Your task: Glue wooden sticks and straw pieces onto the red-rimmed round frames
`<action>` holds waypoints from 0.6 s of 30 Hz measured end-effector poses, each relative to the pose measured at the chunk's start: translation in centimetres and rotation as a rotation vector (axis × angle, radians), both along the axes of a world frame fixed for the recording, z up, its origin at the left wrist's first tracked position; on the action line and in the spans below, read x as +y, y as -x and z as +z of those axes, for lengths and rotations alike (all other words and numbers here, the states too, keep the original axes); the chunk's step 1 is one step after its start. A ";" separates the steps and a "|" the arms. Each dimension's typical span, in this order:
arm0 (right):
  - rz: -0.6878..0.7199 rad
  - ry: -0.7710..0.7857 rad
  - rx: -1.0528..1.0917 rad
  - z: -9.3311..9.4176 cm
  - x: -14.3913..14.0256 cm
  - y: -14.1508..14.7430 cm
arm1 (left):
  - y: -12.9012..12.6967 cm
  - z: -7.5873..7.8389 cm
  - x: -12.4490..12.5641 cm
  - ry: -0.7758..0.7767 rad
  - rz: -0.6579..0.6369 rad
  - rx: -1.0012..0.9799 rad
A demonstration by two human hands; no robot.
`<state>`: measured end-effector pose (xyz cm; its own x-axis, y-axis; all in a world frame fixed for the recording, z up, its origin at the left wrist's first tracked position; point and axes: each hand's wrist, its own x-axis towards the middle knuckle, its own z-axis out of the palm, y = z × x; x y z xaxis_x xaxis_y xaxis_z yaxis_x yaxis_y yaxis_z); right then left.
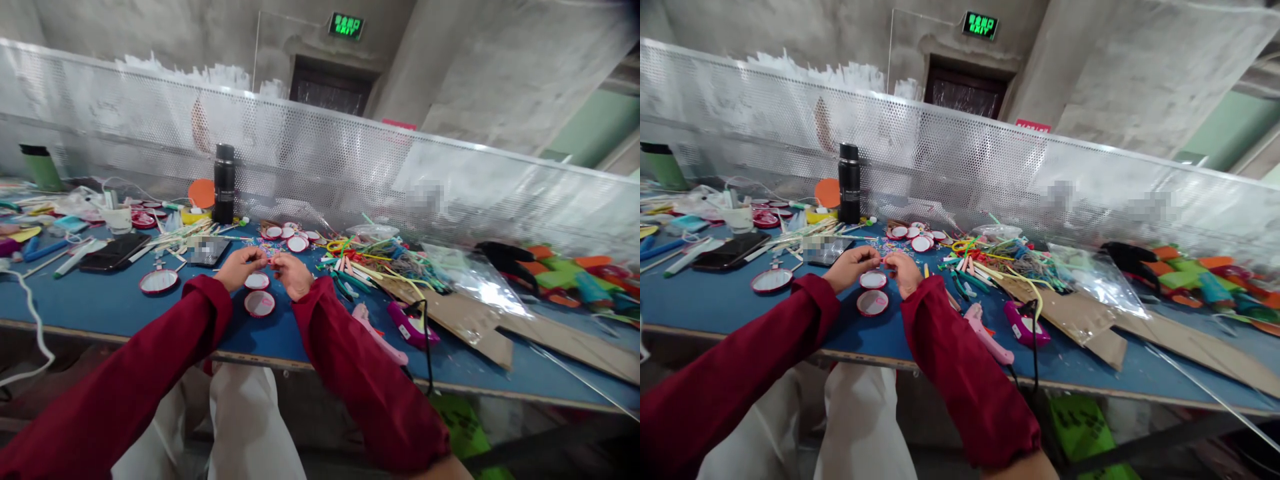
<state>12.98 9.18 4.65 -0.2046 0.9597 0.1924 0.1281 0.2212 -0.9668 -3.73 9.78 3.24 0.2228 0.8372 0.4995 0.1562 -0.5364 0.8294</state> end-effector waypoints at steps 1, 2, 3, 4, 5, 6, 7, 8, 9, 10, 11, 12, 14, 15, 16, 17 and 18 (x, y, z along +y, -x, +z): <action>0.025 0.011 0.030 0.2 -0.2 0.0 | -0.1 -0.1 0.0 -0.010 0.000 0.002; 0.048 0.015 0.056 0.4 -0.4 -0.1 | -0.1 -0.1 0.1 -0.018 0.006 0.001; 0.067 0.016 0.081 0.6 -0.6 -0.1 | -0.2 -0.2 0.2 -0.024 0.013 0.002; 0.083 0.012 0.102 0.7 -0.8 -0.1 | -0.2 -0.2 0.2 -0.028 0.018 0.004; 0.093 0.003 0.108 0.8 -0.9 -0.1 | -0.2 -0.3 0.3 -0.032 0.020 0.010; 0.095 -0.008 0.099 0.8 -0.9 -0.1 | -0.1 -0.4 0.3 -0.038 0.021 0.025; 0.090 -0.019 0.077 0.7 -0.8 -0.2 | 0.0 -0.4 0.4 -0.051 0.024 0.055; 0.079 -0.028 0.049 0.6 -0.7 -0.3 | 0.1 -0.6 0.5 -0.070 0.032 0.105; 0.062 -0.033 0.024 0.4 -0.5 -0.5 | 0.3 -0.7 0.6 -0.097 0.043 0.182; 0.039 -0.046 -0.007 0.2 -0.2 -0.7 | 0.6 -0.9 0.7 -0.124 0.057 0.268; 0.014 -0.070 -0.048 0.1 0.0 -0.9 | 0.8 -1.2 0.8 -0.148 0.071 0.350; -0.010 -0.108 -0.103 0.0 0.1 -1.2 | 1.0 -1.4 1.0 -0.164 0.082 0.414; -0.058 -0.209 -0.272 -0.1 0.2 -1.7 | 1.3 -1.8 1.2 -0.182 0.086 0.489; -0.076 -0.258 -0.373 -0.1 0.1 -1.9 | 1.4 -1.9 1.3 -0.193 0.081 0.518; -0.082 -0.297 -0.468 0.1 0.0 -2.0 | 1.4 -2.0 1.4 -0.209 0.071 0.554; -0.075 -0.318 -0.542 0.2 -0.2 -2.1 | 1.2 -2.1 1.4 -0.229 0.060 0.599; -0.056 -0.333 -0.602 0.4 -0.3 -2.2 | 1.1 -2.1 1.4 -0.250 0.053 0.641</action>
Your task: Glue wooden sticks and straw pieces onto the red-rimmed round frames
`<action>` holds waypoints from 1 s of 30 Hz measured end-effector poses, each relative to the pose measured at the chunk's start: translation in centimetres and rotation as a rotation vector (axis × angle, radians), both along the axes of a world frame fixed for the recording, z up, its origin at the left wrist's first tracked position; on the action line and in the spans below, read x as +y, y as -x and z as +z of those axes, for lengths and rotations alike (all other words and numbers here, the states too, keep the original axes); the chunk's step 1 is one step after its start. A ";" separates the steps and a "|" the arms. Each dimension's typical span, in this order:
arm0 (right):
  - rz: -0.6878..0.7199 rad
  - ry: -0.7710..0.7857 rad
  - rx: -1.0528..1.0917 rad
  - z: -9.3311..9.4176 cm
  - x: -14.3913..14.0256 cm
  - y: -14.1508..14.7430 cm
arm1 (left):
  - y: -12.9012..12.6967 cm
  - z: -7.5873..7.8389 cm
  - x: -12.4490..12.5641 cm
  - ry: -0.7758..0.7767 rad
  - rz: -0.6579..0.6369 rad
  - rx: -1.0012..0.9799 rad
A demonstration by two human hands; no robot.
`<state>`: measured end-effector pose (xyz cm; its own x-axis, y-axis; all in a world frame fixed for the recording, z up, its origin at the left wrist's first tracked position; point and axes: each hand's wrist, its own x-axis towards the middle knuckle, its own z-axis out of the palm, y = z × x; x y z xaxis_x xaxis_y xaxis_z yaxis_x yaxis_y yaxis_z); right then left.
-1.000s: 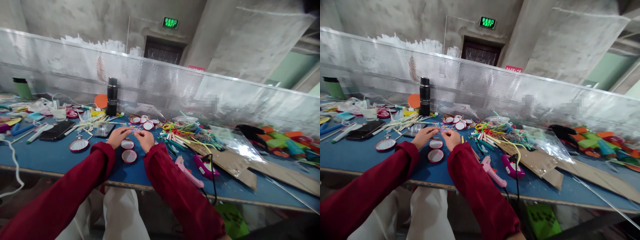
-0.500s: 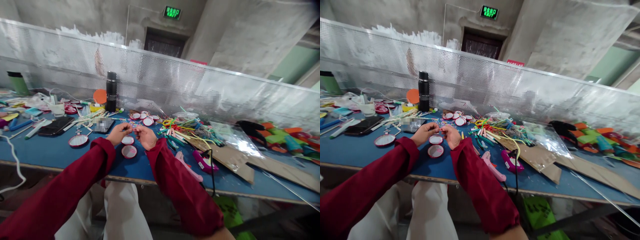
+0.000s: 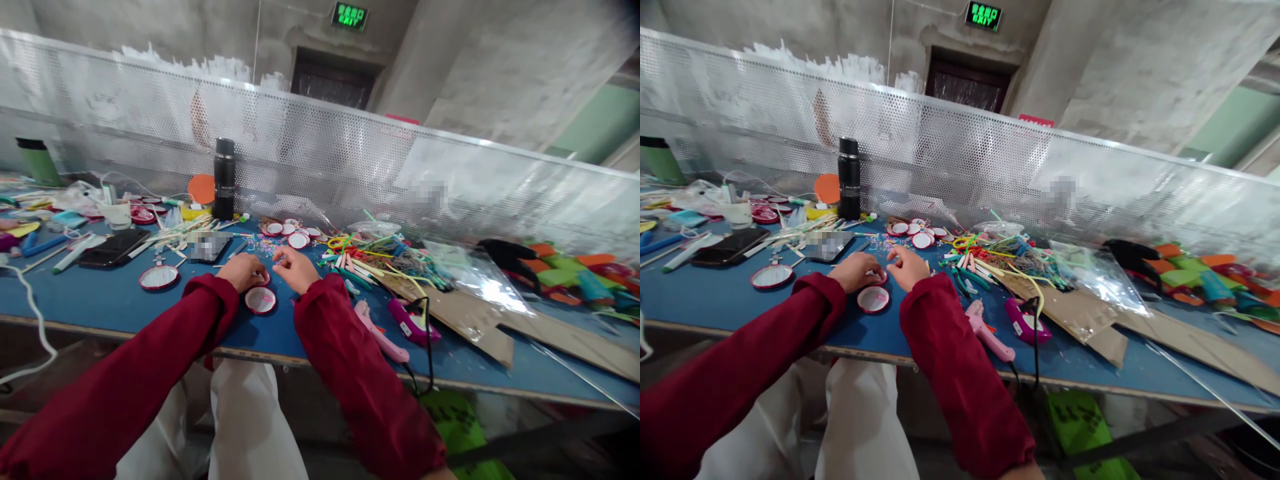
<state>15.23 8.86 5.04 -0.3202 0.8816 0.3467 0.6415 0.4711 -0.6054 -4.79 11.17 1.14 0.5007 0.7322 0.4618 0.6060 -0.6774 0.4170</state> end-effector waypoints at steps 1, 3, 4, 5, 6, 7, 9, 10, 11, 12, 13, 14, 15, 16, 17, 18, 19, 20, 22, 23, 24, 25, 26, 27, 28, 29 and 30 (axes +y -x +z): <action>0.020 0.000 -0.050 0.2 -0.2 -0.1 | -0.2 0.0 0.0 -0.015 -0.001 0.030; 0.083 0.030 -0.111 0.5 -0.4 -0.3 | -0.8 -0.1 -0.1 -0.032 0.027 0.036; 0.113 0.044 -0.155 0.6 -0.6 -0.3 | -1.1 -0.1 -0.2 -0.038 0.050 0.023; 0.136 0.047 -0.219 0.6 -0.8 -0.3 | -1.3 -0.1 -0.3 -0.042 0.074 0.010; 0.150 0.039 -0.292 0.6 -1.0 -0.3 | -1.5 -0.1 -0.3 -0.046 0.095 -0.003; 0.154 0.022 -0.365 0.6 -1.2 -0.2 | -1.6 0.0 -0.3 -0.050 0.110 -0.014; 0.135 -0.027 -0.469 0.4 -1.7 0.3 | -1.5 0.3 -0.2 -0.062 0.129 -0.033; 0.122 -0.048 -0.489 0.3 -2.0 0.6 | -1.3 0.5 -0.2 -0.074 0.147 -0.049; 0.113 -0.066 -0.502 0.2 -2.3 0.9 | -1.1 0.7 0.0 -0.087 0.177 -0.069; 0.107 -0.083 -0.516 0.1 -2.6 1.2 | -1.0 0.9 0.2 -0.099 0.215 -0.092; 0.107 -0.096 -0.531 0.0 -2.8 1.5 | -0.8 1.1 0.4 -0.105 0.255 -0.117; 0.117 -0.105 -0.545 0.0 -3.0 1.8 | -0.8 1.1 0.6 -0.105 0.290 -0.141; 0.126 -0.116 -0.549 0.1 -3.1 2.0 | -0.7 1.1 0.9 -0.098 0.315 -0.161; 0.126 -0.132 -0.543 0.2 -3.1 2.1 | -0.8 1.1 1.2 -0.087 0.326 -0.174; 0.112 -0.153 -0.528 0.4 -3.0 2.2 | -0.9 1.0 1.4 -0.077 0.326 -0.185; 0.080 -0.179 -0.505 0.7 -2.8 2.1 | -1.1 0.9 1.7 -0.070 0.320 -0.194; 0.020 -0.208 -0.475 0.9 -2.6 2.0 | -1.3 0.9 1.9 -0.067 0.309 -0.202; -0.057 -0.232 -0.445 1.2 -2.3 1.8 | -1.4 0.8 2.0 -0.067 0.292 -0.207; -0.216 -0.251 -0.399 1.5 -1.7 1.3 | -1.7 0.9 2.2 -0.067 0.244 -0.208; -0.264 -0.248 -0.381 1.6 -1.4 1.0 | -1.7 1.0 2.2 -0.076 0.223 -0.197; -0.295 -0.242 -0.352 1.6 -1.2 0.6 | -1.6 1.1 2.1 -0.093 0.212 -0.179; -0.311 -0.234 -0.318 1.5 -1.1 0.4 | -1.5 1.2 2.0 -0.116 0.215 -0.160; -0.319 -0.227 -0.282 1.5 -1.0 0.1 | -1.3 1.3 1.7 -0.140 0.225 -0.141; -0.331 -0.224 -0.244 1.5 -0.9 -0.1 | -1.0 1.4 1.4 -0.160 0.240 -0.127; -0.340 -0.223 -0.217 1.5 -0.9 -0.3 | -0.7 1.5 0.9 -0.166 0.253 -0.126; -0.348 -0.223 -0.196 1.6 -0.9 -0.4 | -0.3 1.6 0.4 -0.162 0.249 -0.125; -0.354 -0.225 -0.179 1.7 -1.0 -0.5 | 0.1 1.7 -0.3 -0.160 0.249 -0.125</action>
<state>15.74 7.90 6.76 -0.0853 0.8568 0.5085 0.8720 0.3111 -0.3780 -4.86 10.91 2.86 0.2469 0.7385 0.6274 0.7122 -0.5773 0.3994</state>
